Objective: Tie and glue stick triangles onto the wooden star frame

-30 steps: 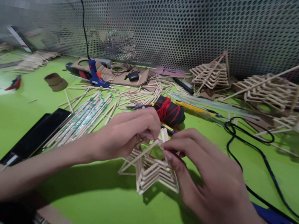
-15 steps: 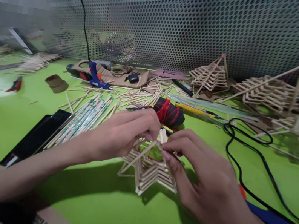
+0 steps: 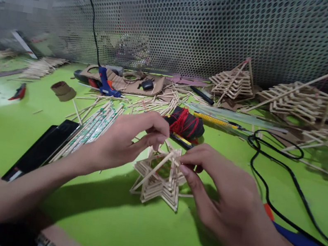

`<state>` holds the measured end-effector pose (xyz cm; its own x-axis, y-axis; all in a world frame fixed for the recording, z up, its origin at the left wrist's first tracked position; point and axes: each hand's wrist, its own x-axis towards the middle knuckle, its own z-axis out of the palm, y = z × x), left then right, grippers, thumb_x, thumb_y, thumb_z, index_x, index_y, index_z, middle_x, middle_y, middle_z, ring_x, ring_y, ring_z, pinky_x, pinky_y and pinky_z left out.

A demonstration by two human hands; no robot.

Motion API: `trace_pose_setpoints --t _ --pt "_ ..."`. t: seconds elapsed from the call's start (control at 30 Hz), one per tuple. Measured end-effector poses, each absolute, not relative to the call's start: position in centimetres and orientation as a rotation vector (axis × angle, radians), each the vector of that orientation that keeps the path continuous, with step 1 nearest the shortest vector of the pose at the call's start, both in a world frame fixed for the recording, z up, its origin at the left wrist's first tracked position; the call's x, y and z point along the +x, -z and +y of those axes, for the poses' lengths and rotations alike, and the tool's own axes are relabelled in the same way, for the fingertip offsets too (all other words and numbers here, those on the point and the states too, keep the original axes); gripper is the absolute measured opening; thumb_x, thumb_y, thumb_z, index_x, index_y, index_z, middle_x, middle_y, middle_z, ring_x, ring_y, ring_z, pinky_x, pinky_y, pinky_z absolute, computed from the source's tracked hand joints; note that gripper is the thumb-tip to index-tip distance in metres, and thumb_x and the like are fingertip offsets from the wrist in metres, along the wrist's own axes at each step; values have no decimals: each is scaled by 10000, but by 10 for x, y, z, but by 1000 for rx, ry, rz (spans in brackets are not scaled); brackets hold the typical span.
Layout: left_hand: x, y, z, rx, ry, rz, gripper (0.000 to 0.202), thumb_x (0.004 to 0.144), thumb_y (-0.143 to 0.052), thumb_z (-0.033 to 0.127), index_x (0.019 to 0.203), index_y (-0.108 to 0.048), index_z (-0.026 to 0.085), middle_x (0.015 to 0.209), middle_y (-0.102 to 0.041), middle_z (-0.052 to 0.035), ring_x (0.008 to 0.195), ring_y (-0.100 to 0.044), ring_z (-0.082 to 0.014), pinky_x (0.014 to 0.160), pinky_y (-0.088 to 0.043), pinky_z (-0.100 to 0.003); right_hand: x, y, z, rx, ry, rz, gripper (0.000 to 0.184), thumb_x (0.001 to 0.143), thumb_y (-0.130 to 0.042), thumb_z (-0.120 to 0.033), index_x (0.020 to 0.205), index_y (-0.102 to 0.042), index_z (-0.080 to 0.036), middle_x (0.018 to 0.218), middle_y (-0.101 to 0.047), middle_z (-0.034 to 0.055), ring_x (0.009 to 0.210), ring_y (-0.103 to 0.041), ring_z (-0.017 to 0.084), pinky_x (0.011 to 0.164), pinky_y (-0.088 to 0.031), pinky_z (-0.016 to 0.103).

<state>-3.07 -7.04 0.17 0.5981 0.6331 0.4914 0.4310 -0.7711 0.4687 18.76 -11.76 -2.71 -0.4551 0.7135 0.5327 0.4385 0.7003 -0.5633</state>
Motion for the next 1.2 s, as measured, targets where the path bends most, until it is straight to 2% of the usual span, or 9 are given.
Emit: trace_pose_setpoints --t 0.13,0.23,0.4,0.6,0.8,0.97,1.1,1.2 --pt "-39 2 -65 2558 -680 834 106 935 -567 82 991 -636 141 899 -672 -25 814 -626 -106 724 -483 -203 190 26 -115 -961 -465 -2086 106 991 -477 -145 1006 -580 -169 876 -623 23 754 -578 125 650 -431 246" --pt "-44 6 -64 2532 -436 742 141 955 -543 106 1013 -668 135 1004 -666 -71 912 -629 -133 779 -486 -225 193 27 -111 -1010 -443 -2016 96 984 -490 -171 1002 -585 -169 846 -624 18 717 -578 122 610 -422 244" --pt "-42 8 -62 2547 -261 660 203 964 -512 105 1077 -678 140 1028 -632 -78 909 -605 -139 765 -464 -218 195 30 -106 -1020 -457 -2005 102 974 -487 -165 1011 -580 -186 850 -627 11 715 -580 121 609 -431 248" --pt "-32 6 -60 2689 66 708 210 947 -483 106 1032 -671 143 1040 -619 -66 925 -576 -186 711 -432 -261 197 29 -106 -1017 -441 -2023 96 967 -501 -163 1014 -583 -181 874 -645 9 749 -606 116 650 -452 241" --pt "-30 5 -60 2780 134 723 114 914 -560 121 943 -662 162 925 -625 -40 764 -580 -156 628 -395 -270 199 25 -104 -1034 -382 -2036 123 951 -504 -123 1016 -588 -186 881 -657 16 761 -628 128 639 -462 242" --pt "-31 4 -59 2859 232 692 226 864 -572 60 997 -682 205 902 -630 -24 655 -569 -139 536 -316 -285 200 24 -105 -1030 -382 -2027 110 947 -514 -145 1003 -594 -196 865 -654 2 734 -623 121 629 -460 239" --pt "-33 4 -58 2750 170 687 160 878 -573 87 941 -669 200 891 -626 -15 689 -577 -141 556 -342 -274 199 24 -105 -1028 -388 -2036 123 943 -510 -133 1004 -590 -202 863 -655 3 734 -627 129 626 -462 245" --pt "-36 3 -56 2617 95 692 142 895 -568 97 943 -667 188 920 -613 -19 764 -589 -142 638 -409 -256 200 23 -105 -1022 -402 -2037 112 943 -508 -139 994 -582 -206 854 -653 1 733 -628 132 626 -466 244"
